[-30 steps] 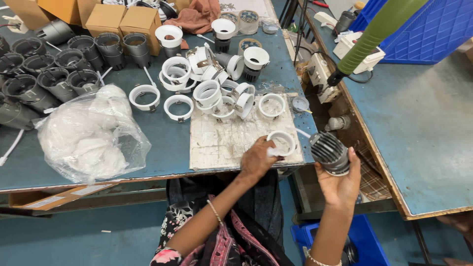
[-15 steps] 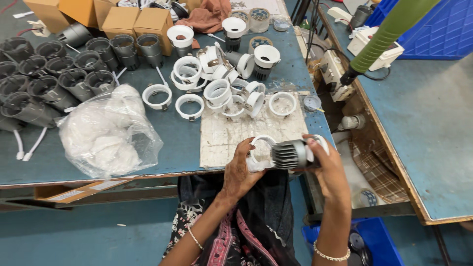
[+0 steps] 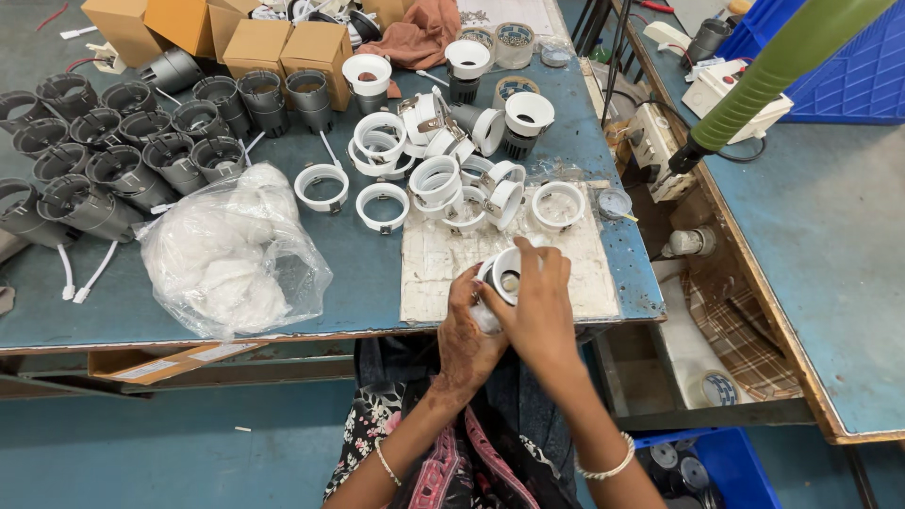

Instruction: The person assembles small light fixtures by inserting white plastic rings into grey cylindrical housings containing LED modules. They repeatedly pick up a ring, place it into a housing, and set the assembled unit aside on the table.

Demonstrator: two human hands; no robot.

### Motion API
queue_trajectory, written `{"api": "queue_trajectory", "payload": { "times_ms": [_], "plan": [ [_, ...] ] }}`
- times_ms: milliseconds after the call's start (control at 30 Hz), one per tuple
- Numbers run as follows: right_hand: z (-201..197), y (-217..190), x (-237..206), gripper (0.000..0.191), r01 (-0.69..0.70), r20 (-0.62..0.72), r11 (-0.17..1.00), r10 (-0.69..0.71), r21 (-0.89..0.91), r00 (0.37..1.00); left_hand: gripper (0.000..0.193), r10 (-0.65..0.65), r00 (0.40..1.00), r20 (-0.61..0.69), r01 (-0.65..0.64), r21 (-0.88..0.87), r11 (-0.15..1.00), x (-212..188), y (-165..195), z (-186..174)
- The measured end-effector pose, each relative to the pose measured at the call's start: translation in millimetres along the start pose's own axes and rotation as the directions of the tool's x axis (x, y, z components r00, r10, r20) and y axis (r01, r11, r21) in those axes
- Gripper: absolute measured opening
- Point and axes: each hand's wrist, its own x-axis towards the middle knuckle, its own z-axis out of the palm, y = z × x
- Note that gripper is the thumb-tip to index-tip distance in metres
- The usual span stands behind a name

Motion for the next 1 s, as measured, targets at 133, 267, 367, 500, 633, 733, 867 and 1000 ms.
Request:
{"api": "queue_trajectory", "payload": {
  "times_ms": [133,267,367,500,633,733,867,1000],
  "plan": [
    [8,42,1,0.061,0.113,-0.057,0.993,-0.111,0.019,0.992,0.095,-0.158,0.982,-0.107,0.155,-0.04,0.987,10,-7,-5],
    [45,64,-4,0.047,-0.549,0.391,0.716,0.399,0.431,0.829,0.087,-0.122,0.971,-0.206,0.106,-0.086,0.991,16,-6,2],
    [64,70,-7,0.046,-0.502,0.342,0.634,0.367,0.589,0.865,0.08,-0.128,0.987,-0.096,0.12,-0.083,0.989,16,-1,-2],
    [53,81,5,0.05,-0.5,0.453,0.567,0.236,0.655,0.86,0.06,-0.409,0.891,0.199,0.417,-0.002,0.909,43,-24,-61],
    [58,68,10,0.048,-0.442,0.424,0.665,0.203,0.602,0.883,0.048,-0.461,0.825,0.329,0.446,0.124,0.886,63,-34,-92],
    [64,60,14,0.039,-0.521,0.405,0.624,0.333,0.582,0.851,0.086,-0.451,0.837,0.31,0.348,0.334,0.876,54,-15,-84],
    [66,61,15,0.033,-0.539,0.373,0.579,0.389,0.612,0.842,0.05,-0.531,0.735,0.422,0.359,0.422,0.832,44,17,-98],
    [68,68,13,0.037,-0.517,0.376,0.596,0.355,0.614,0.856,0.035,-0.551,0.66,0.511,0.616,0.051,0.786,62,16,-133]
  ]
}}
